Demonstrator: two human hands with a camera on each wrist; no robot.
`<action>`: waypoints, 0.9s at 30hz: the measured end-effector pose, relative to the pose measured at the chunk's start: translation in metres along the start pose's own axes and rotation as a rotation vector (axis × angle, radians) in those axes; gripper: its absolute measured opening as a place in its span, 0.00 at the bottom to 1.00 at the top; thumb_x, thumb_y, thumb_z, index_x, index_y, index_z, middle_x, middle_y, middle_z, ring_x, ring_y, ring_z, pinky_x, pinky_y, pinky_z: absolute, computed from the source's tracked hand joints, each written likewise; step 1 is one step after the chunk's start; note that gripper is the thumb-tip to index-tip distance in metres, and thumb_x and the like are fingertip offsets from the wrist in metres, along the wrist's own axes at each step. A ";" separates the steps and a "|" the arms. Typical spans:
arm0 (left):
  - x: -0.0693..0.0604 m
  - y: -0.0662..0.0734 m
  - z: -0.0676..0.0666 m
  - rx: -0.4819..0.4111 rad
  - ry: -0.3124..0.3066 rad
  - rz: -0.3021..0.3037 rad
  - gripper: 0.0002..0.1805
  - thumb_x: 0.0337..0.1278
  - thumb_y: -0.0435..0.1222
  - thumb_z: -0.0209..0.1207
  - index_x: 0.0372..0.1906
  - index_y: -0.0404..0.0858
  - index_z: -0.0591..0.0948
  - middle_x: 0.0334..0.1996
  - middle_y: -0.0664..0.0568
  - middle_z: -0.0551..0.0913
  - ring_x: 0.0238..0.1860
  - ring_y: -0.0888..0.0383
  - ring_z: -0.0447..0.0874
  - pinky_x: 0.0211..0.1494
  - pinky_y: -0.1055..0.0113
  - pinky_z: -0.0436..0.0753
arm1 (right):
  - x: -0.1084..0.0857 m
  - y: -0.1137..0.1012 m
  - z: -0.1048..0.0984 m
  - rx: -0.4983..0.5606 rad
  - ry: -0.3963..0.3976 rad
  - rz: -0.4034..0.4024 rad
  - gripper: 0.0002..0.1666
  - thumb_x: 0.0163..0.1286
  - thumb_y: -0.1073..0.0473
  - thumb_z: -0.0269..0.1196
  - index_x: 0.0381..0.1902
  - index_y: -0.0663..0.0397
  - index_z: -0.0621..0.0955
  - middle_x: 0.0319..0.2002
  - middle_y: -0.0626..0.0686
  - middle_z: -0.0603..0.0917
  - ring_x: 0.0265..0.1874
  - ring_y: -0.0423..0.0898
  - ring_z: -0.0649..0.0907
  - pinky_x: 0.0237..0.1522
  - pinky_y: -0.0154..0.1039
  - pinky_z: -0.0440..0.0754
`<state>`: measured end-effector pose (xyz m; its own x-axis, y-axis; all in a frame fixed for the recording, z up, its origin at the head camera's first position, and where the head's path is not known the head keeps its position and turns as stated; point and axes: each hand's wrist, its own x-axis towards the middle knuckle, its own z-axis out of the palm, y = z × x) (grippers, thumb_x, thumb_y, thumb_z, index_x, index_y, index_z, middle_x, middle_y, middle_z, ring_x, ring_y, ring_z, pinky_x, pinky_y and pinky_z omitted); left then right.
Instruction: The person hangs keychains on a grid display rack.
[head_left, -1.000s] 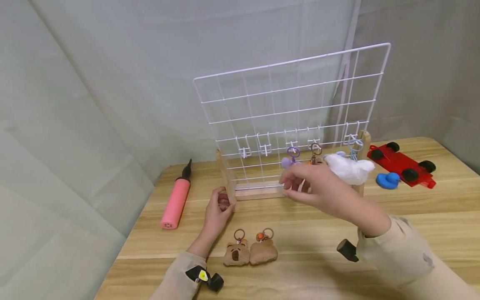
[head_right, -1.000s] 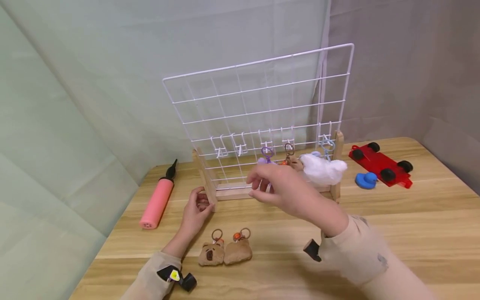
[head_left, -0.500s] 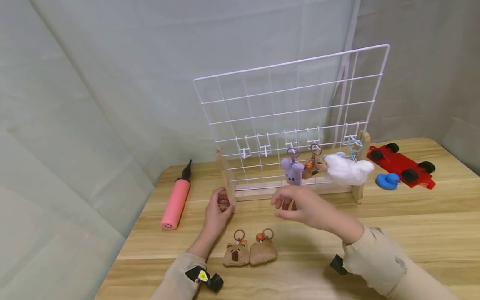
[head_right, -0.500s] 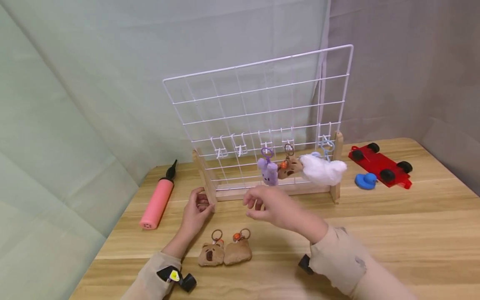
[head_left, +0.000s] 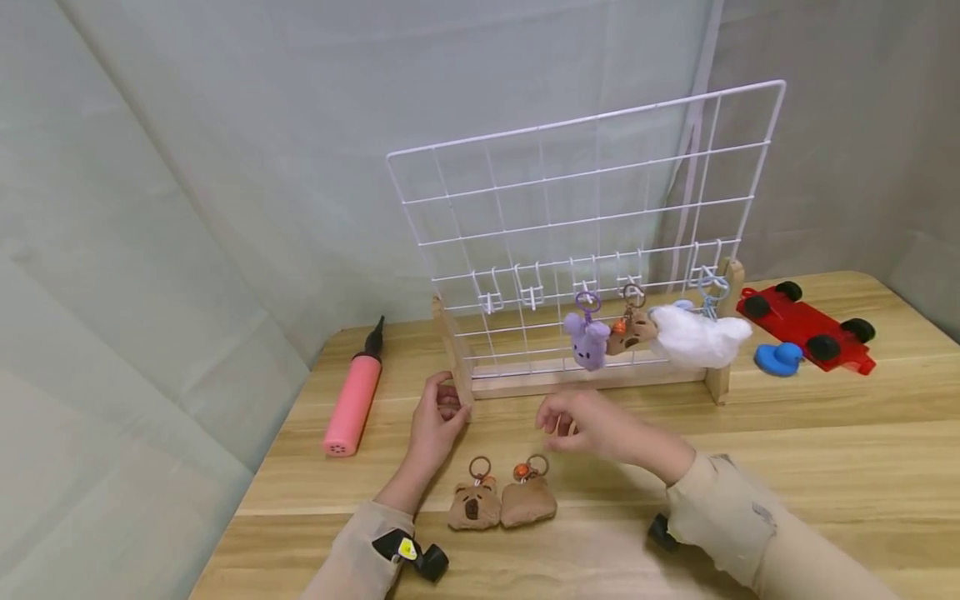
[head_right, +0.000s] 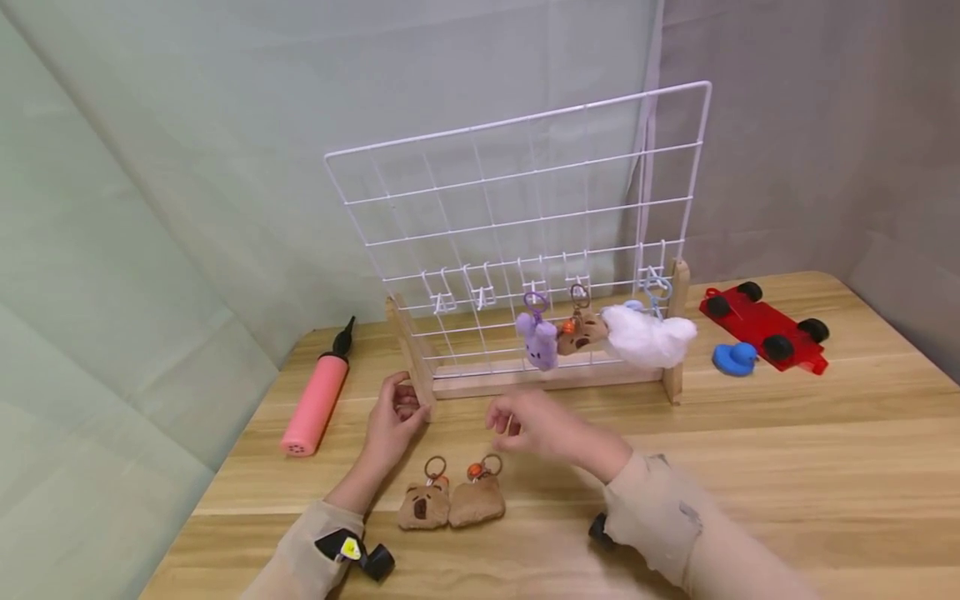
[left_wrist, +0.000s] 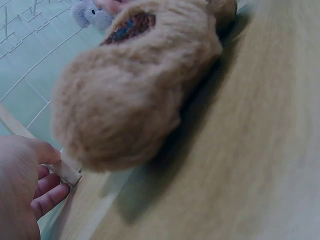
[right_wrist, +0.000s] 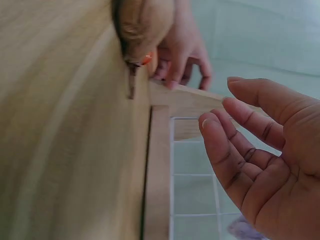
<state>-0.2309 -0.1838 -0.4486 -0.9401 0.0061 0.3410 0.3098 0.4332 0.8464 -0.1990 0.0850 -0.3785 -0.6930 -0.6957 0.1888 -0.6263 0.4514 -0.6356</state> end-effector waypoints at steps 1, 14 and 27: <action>0.000 0.000 0.000 -0.001 -0.001 -0.001 0.29 0.51 0.20 0.61 0.59 0.32 0.66 0.42 0.34 0.78 0.41 0.47 0.80 0.37 0.78 0.81 | 0.001 0.001 0.002 -0.003 -0.011 0.007 0.10 0.59 0.63 0.67 0.39 0.59 0.81 0.35 0.52 0.83 0.30 0.35 0.80 0.37 0.31 0.82; 0.000 0.000 0.000 0.017 0.000 -0.014 0.29 0.52 0.21 0.61 0.59 0.33 0.67 0.43 0.35 0.78 0.41 0.47 0.80 0.36 0.78 0.81 | 0.007 0.012 0.020 -0.002 -0.076 -0.004 0.11 0.54 0.67 0.68 0.37 0.57 0.81 0.32 0.50 0.84 0.29 0.36 0.80 0.35 0.28 0.81; -0.001 0.002 0.000 0.026 -0.007 -0.019 0.29 0.52 0.21 0.61 0.60 0.33 0.66 0.43 0.34 0.78 0.40 0.47 0.81 0.35 0.78 0.81 | 0.012 0.018 0.029 -0.011 -0.142 0.050 0.12 0.53 0.66 0.70 0.36 0.54 0.82 0.31 0.47 0.80 0.29 0.36 0.76 0.34 0.26 0.75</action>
<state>-0.2294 -0.1830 -0.4472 -0.9467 0.0036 0.3221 0.2881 0.4566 0.8417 -0.2077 0.0684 -0.4096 -0.6665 -0.7439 0.0483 -0.5963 0.4931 -0.6335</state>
